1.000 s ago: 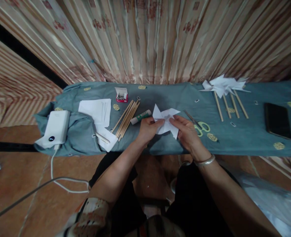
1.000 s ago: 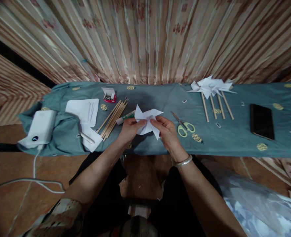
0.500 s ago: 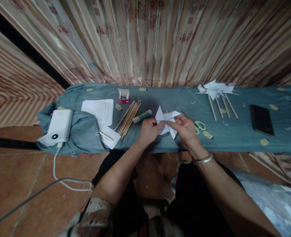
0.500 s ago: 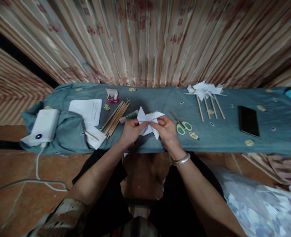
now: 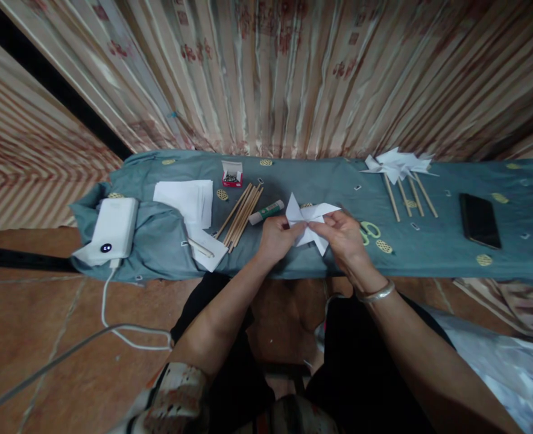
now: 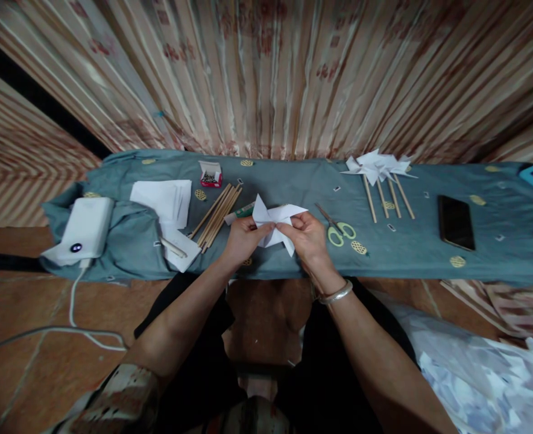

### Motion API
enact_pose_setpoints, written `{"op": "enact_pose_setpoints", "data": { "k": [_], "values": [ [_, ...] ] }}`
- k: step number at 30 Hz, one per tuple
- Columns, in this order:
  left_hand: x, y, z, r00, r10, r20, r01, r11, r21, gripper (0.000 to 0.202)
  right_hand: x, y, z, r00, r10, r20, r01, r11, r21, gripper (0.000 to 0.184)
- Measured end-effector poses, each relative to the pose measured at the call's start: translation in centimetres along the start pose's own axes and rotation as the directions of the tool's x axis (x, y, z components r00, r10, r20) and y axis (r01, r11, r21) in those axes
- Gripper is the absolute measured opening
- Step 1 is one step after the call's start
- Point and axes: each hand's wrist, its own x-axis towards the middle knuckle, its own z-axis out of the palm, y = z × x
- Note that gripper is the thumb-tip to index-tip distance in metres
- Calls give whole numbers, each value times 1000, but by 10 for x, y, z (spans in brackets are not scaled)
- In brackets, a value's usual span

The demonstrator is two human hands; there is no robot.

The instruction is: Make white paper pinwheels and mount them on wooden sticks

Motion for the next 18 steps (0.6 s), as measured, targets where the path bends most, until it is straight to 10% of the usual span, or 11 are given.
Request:
{"op": "enact_pose_setpoints", "data": {
  "k": [18],
  "values": [
    [10, 18, -18, 969, -113, -220, 15, 915, -404, 16, 28, 8, 13, 1000, 12, -11, -10, 989, 147, 39]
  ]
}}
